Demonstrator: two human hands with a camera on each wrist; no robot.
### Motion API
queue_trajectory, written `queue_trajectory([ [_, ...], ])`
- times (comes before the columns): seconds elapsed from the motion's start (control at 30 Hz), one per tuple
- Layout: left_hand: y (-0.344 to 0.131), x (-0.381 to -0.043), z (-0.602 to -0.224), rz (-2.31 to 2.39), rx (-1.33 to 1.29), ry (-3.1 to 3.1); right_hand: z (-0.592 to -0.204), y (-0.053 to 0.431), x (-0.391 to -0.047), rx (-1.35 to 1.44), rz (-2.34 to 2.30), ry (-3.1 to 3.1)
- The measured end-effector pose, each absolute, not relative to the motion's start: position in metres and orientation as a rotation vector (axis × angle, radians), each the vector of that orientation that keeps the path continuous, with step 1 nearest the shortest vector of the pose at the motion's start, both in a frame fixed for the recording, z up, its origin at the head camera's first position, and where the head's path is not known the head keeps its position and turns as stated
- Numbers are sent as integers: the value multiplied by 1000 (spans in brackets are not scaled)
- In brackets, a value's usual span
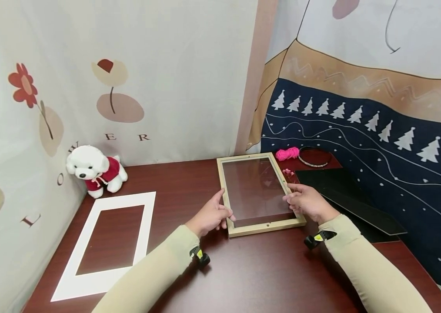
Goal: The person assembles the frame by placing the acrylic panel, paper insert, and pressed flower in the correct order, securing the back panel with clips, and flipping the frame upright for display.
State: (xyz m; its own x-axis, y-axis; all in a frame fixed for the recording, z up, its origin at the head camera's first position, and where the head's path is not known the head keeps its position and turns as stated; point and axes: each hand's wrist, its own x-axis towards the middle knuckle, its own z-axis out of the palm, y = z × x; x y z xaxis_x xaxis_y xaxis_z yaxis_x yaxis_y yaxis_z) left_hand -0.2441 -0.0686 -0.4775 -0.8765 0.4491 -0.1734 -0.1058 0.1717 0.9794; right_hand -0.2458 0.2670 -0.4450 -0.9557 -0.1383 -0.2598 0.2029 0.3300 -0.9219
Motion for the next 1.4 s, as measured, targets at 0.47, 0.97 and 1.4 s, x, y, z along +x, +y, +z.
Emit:
queue_trajectory([
  [0.47,-61,-250,-483,1701,296,2036,-453,275,-256,62,-1587,2356],
  [0.97,-64,-257,-487,1630,284,2093,-452,272,-260,114,-1507,2390],
  [1.4,-67,-259,-487,1546,326,2142,-450,266,-258,102,-1499,2436],
])
